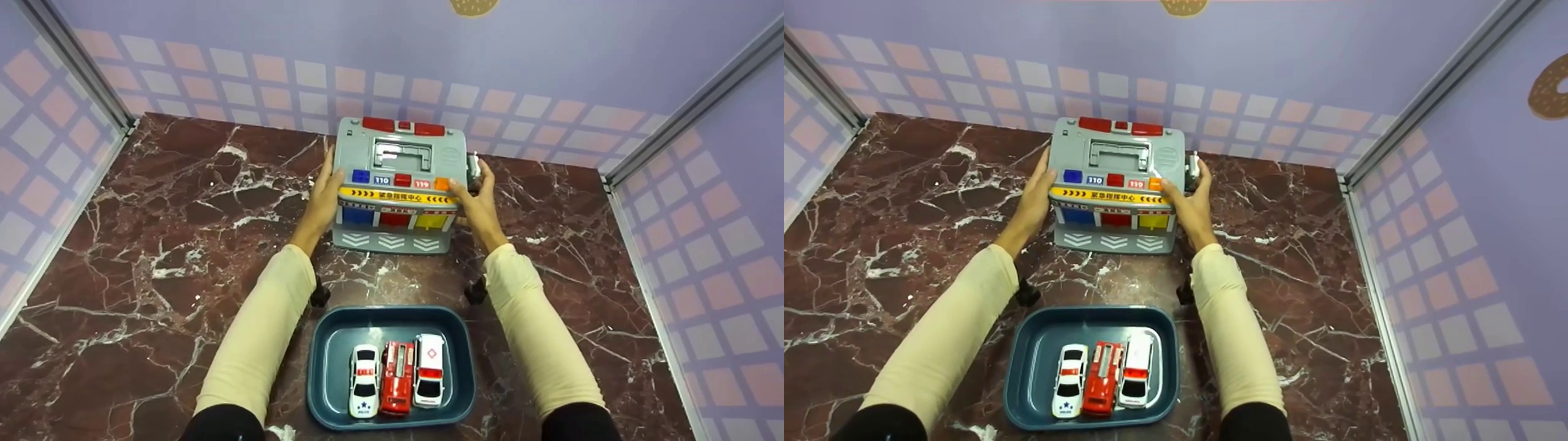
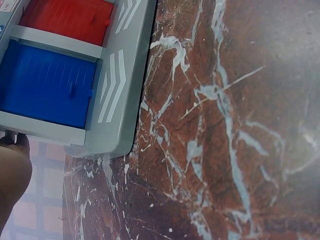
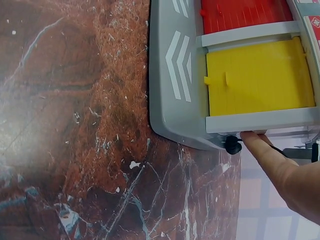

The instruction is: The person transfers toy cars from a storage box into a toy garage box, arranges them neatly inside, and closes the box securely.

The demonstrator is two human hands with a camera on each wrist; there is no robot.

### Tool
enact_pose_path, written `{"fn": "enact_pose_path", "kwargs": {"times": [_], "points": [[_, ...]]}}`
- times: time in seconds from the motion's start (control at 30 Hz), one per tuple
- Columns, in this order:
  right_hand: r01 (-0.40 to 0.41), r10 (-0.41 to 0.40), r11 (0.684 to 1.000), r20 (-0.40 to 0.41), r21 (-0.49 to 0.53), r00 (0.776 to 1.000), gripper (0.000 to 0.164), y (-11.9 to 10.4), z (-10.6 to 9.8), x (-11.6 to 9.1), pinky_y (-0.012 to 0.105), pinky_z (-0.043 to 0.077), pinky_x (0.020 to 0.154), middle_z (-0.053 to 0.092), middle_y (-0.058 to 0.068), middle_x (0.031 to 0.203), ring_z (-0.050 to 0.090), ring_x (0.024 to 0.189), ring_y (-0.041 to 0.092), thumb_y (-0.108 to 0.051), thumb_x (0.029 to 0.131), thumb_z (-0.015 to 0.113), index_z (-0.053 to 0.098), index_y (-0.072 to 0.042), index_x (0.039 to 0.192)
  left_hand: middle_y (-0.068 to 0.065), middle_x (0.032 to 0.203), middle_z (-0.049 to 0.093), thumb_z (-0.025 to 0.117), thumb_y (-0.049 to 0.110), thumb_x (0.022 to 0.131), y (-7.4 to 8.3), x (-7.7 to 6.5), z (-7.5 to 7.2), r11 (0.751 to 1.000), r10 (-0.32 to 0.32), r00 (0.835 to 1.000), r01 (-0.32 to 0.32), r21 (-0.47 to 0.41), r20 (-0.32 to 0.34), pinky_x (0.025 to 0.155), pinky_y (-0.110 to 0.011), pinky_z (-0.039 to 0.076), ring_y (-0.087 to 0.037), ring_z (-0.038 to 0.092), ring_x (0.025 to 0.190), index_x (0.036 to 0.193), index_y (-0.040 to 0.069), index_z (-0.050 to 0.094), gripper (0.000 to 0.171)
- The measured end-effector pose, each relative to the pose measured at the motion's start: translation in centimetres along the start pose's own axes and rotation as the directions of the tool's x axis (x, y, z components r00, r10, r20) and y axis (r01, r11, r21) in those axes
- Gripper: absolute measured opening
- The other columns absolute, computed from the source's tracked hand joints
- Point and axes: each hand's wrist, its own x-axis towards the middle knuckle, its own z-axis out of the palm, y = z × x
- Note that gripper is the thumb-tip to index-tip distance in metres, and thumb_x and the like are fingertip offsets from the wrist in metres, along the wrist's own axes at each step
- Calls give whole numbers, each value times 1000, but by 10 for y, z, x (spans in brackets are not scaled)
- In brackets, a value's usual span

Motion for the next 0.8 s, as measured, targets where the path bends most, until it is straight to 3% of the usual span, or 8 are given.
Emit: {"fn": "enact_pose_path", "kwargs": {"times": [0.43,0.67,0.8], "points": [[7,-7,1000,6,-8,1000,87,0,0,1,64,56,88,37,15,150,63,103,27,-32,94,67,9,-30,159,-5,170,1,34,17,109,-4,1,-1,999,37,999,-37,2,-6,128,-35,6,-21,5,156,162,15,7,60],[8,-8,1000,-6,1,1000,89,0,0,0,65,55,88,38,15,149,62,105,27,-31,93,69,10,-30,159,-1,170,4,35,24,109,-32,18,-4,997,69,997,-67,31,-39,128,-35,6,-18,7,155,163,23,9,59],[1,-1,1000,-7,2,1000,89,-1,1,0,64,55,89,37,15,149,62,105,27,-31,93,70,10,-30,159,0,170,4,34,23,109,-33,19,-3,997,79,996,-78,18,-39,127,-33,6,-16,6,155,163,22,9,59]]}}
